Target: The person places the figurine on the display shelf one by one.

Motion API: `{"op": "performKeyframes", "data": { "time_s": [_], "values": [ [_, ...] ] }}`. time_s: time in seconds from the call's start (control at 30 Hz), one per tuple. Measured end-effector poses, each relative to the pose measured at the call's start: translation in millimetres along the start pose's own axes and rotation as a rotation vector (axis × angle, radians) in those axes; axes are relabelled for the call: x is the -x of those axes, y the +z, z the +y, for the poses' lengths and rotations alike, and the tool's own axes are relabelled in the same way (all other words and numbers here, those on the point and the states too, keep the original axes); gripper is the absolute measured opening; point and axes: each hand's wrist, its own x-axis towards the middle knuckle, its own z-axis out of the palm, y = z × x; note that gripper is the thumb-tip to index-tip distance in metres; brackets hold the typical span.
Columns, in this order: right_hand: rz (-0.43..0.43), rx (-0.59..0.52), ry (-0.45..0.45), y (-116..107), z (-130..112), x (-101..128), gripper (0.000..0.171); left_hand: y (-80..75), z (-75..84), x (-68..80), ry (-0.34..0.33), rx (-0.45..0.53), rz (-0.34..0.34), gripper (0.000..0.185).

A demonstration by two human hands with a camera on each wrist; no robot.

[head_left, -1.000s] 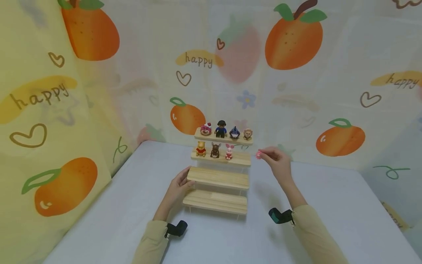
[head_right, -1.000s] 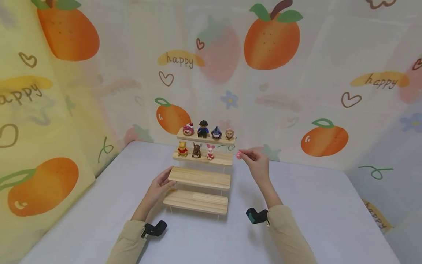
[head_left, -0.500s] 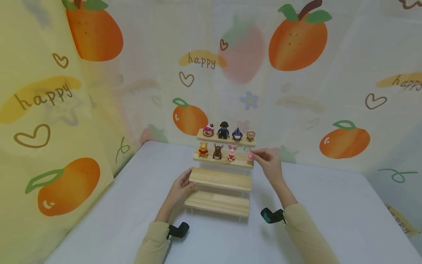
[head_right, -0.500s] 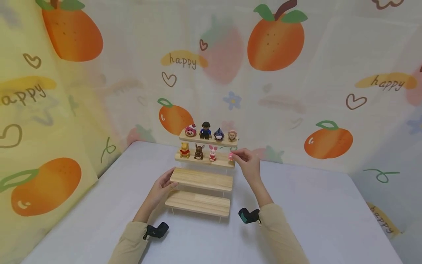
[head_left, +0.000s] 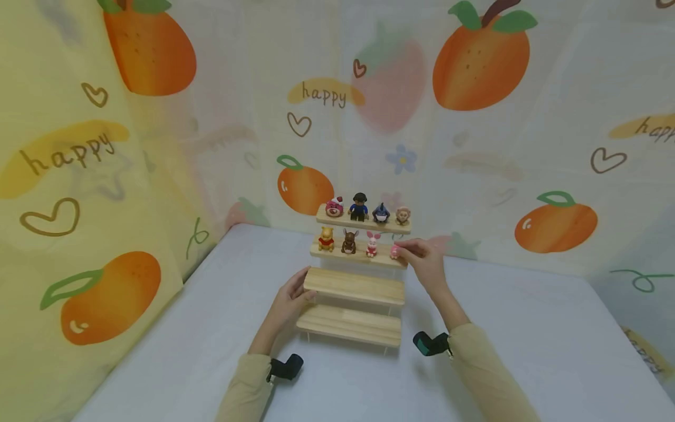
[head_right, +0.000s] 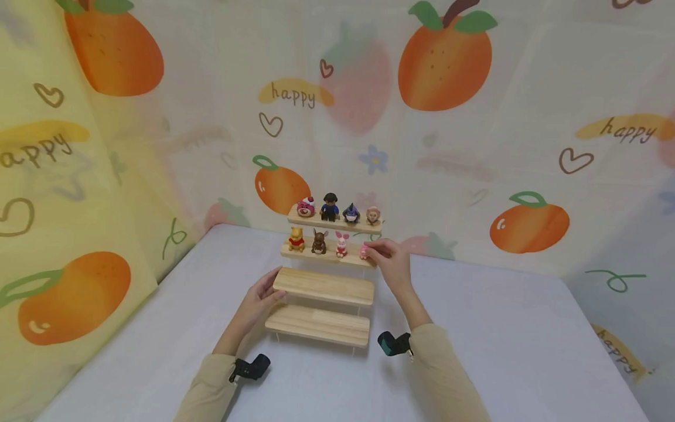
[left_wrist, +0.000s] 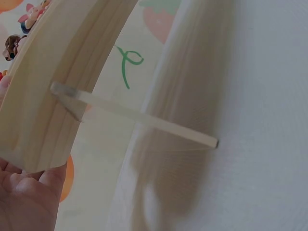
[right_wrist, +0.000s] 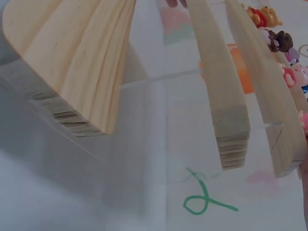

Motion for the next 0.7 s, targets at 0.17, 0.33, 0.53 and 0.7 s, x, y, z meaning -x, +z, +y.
{"op": "performKeyframes", "data": {
  "time_s": [0.17, 0.33, 0.53, 0.7],
  "values": [
    [0.031, 0.030, 0.027, 4, -3, 1, 0.020, -1.0, 1.7, -0.4, 0.012, -0.016, -0.007, 0.066],
    [0.001, 0.037, 0.024, -10, 62, -6, 0.018, -1.3, -1.4, 0.2, 0.000, -0.011, -0.004, 0.066],
    [-0.019, 0.108, 0.005, -12, 66, -7, 0.021, -0.2, -3.6, -1.6, -0.010, 0.004, -0.004, 0.067],
    [0.008, 0.018, 0.035, 4, -9, 3, 0.017, -0.1, -2.8, -2.0, -0.006, 0.012, 0.004, 0.067]
  ]
}}
